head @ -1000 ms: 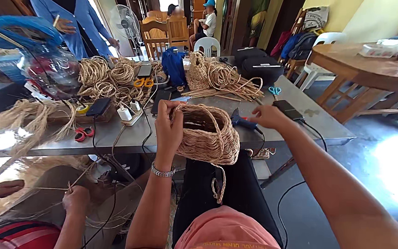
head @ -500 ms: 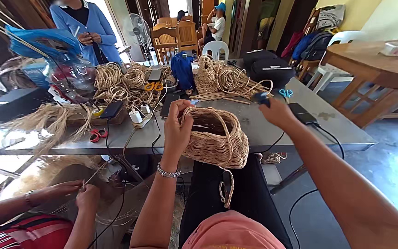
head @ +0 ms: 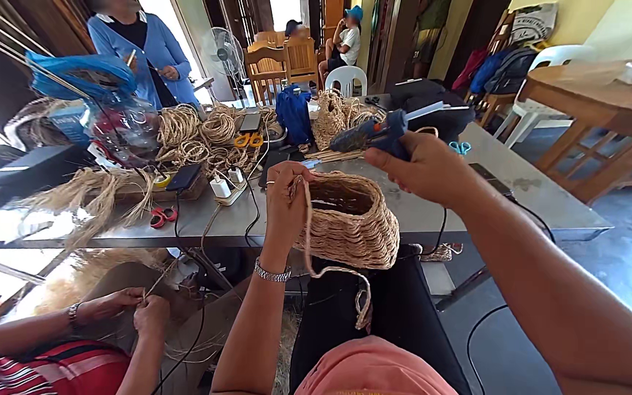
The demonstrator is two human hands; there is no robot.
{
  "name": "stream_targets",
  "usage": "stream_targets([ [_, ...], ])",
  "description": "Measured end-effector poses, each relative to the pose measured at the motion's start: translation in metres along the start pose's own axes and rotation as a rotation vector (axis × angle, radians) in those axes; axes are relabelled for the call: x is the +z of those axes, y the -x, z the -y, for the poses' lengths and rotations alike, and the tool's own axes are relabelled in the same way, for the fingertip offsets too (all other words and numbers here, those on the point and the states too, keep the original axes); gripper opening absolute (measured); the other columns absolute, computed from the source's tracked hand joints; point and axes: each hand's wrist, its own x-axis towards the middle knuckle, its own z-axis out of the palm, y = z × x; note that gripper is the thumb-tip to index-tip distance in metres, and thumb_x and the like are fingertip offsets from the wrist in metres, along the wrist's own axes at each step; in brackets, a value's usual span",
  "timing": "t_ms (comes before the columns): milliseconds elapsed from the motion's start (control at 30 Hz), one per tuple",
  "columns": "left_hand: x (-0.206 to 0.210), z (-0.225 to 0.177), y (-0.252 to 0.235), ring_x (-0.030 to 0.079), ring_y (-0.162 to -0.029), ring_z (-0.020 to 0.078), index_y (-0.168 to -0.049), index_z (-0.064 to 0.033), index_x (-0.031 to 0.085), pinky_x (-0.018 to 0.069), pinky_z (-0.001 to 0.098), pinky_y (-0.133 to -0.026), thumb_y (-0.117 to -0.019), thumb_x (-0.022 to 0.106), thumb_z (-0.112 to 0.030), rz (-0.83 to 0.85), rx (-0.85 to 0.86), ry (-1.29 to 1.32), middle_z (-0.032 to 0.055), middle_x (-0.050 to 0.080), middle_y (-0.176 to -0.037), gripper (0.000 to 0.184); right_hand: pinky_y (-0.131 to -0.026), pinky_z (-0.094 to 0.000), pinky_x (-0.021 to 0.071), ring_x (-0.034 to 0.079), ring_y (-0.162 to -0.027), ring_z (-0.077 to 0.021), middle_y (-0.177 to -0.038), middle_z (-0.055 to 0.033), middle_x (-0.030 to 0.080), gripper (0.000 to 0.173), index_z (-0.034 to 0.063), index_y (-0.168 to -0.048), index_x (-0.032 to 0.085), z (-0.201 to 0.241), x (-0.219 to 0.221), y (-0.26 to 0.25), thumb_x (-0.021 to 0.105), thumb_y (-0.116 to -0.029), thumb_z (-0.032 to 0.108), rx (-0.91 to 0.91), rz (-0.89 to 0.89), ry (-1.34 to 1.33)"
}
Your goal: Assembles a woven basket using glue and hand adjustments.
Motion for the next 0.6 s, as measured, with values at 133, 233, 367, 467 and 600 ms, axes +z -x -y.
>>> stream_targets([
  [133,-0.002,0.003,0.005,0.053,-0.116,0.0143,-0.109,-0.0147,0.062,0.0486,0.0292,-0.087,-0.1025,0.055,-0.013,-0.004,-0.018,0.026,0.0028,0.054,-0.130,0.010,-0.065,-0.0354,0.0498,0.058,-0.068,-0.0089,-0.078,0.0000,0.063,0.040,0.0106,-0.109,0.070,-0.001,0.012,0.000,0.059,-0.1015,0.048,-0.109,0.000,0.108],
  [233,-0.001,0.007,0.007,0.058,-0.101,0.0091,-0.119,-0.0191,0.061,0.0523,0.0231,-0.073,-0.1022,0.057,-0.016,-0.016,-0.067,0.111,0.0020,0.051,-0.130,0.018,-0.069,-0.0368,0.0525,0.063,-0.074,-0.0104,-0.082,-0.0017,0.068,0.041,0.0110,-0.114,0.071,0.000,0.019,0.000,0.058,-0.1021,0.048,-0.183,0.011,0.147],
  [367,-0.002,0.007,0.007,0.059,-0.103,0.0111,-0.124,-0.0192,0.058,0.0541,0.0273,-0.077,-0.1017,0.055,-0.017,-0.007,-0.106,0.116,0.0028,0.053,-0.131,0.023,-0.068,-0.0363,0.0521,0.063,-0.073,-0.0126,-0.080,-0.0031,0.066,0.040,0.0091,-0.108,0.070,0.002,0.028,-0.001,0.057,-0.1035,0.046,-0.277,0.013,0.213],
  [467,-0.001,0.004,0.006,0.059,-0.106,0.0134,-0.124,-0.0168,0.058,0.0538,0.0302,-0.081,-0.1003,0.055,-0.015,-0.013,-0.096,0.082,0.0042,0.054,-0.131,0.024,-0.068,-0.0388,0.0527,0.064,-0.073,-0.0155,-0.079,-0.0041,0.065,0.042,0.0086,-0.109,0.069,0.005,0.032,-0.002,0.055,-0.1036,0.048,-0.262,0.026,0.262],
  [600,-0.001,0.005,0.006,0.060,-0.102,0.0124,-0.124,-0.0166,0.057,0.0543,0.0291,-0.078,-0.0991,0.056,-0.012,-0.017,-0.106,0.085,0.0046,0.054,-0.128,0.025,-0.069,-0.0426,0.0533,0.065,-0.075,-0.0198,-0.079,-0.0067,0.065,0.048,0.0058,-0.106,0.068,0.005,0.035,-0.003,0.053,-0.1037,0.051,-0.252,0.037,0.309],
])
